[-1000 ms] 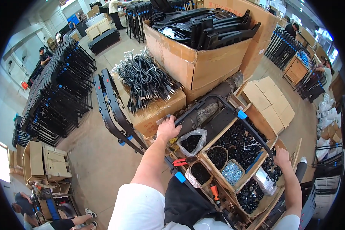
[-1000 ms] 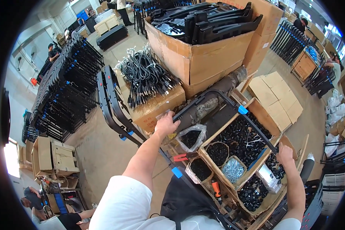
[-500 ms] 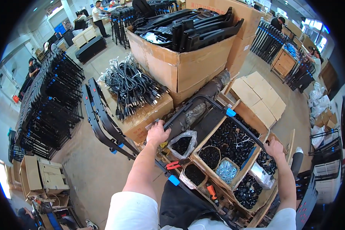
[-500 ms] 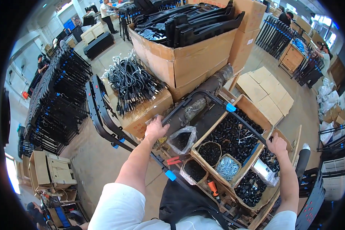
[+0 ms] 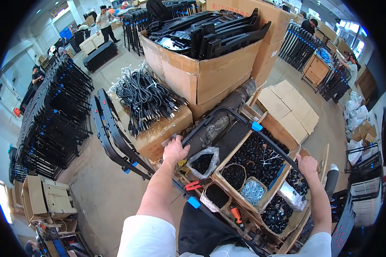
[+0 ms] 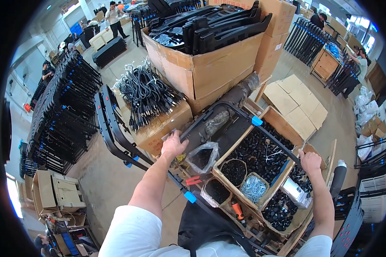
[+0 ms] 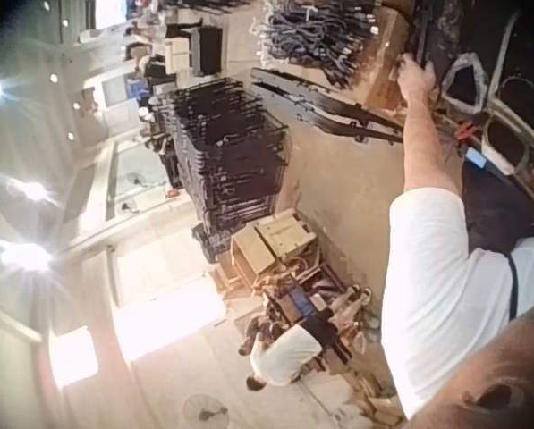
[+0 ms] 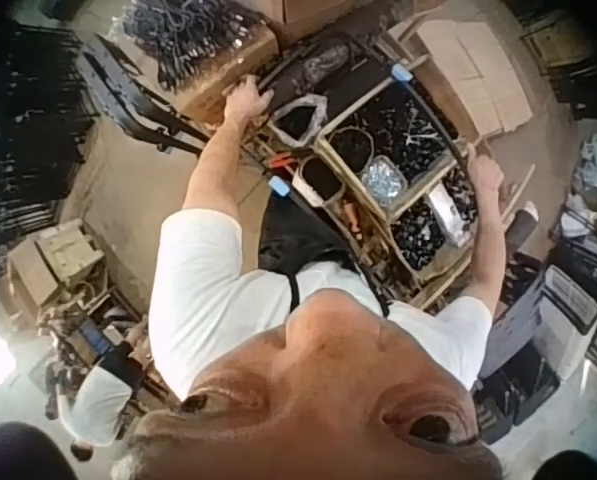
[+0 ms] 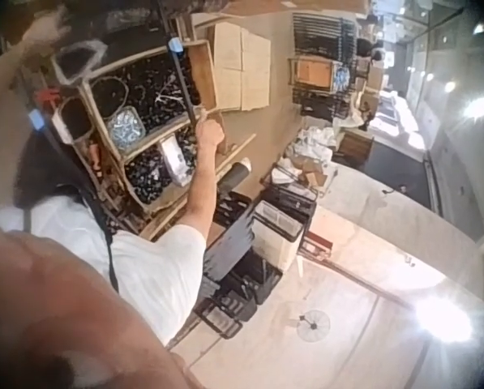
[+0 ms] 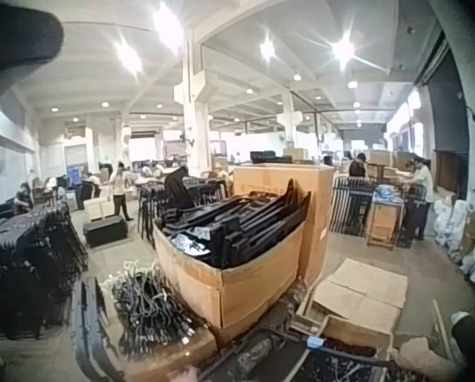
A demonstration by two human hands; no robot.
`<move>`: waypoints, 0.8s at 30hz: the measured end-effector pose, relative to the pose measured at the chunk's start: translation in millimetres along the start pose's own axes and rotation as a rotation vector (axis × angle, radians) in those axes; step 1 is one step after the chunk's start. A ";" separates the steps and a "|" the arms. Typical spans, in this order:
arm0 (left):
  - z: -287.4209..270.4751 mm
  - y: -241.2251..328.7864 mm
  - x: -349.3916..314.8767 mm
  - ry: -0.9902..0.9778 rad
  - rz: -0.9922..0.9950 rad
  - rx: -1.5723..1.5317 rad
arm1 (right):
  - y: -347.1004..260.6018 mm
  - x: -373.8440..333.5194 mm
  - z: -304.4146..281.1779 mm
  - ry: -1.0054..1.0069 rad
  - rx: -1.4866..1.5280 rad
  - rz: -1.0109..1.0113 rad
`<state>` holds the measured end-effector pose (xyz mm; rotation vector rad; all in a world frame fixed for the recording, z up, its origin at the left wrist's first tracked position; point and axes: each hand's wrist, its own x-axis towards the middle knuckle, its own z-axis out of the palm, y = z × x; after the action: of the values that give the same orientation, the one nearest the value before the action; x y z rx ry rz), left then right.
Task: Assembling metal frames and attaching plastic covers using a power screwdriver and manual tools.
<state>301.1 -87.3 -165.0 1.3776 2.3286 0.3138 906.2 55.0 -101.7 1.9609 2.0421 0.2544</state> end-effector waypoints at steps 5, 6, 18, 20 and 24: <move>-3.2 -0.4 -0.2 -0.011 0.000 0.004 | -2.8 -18.9 -23.1 -0.117 -0.081 -0.116; -3.0 -0.4 0.4 -0.011 -0.003 0.009 | -2.3 -20.2 -36.0 -0.138 -0.073 -0.092; 0.3 -0.9 1.1 0.002 0.017 0.002 | 7.8 7.2 4.6 -0.209 -0.039 -0.131; 1.1 -1.0 1.6 -0.002 0.020 0.002 | 12.4 9.9 9.4 -0.307 0.192 0.095; -1.2 0.1 -1.0 -0.015 0.002 0.001 | 4.1 0.4 3.0 -0.142 0.077 -0.043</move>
<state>301.0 -88.1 -163.7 1.3781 2.3161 0.3021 911.1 55.4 -103.2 1.9178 2.0273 0.0259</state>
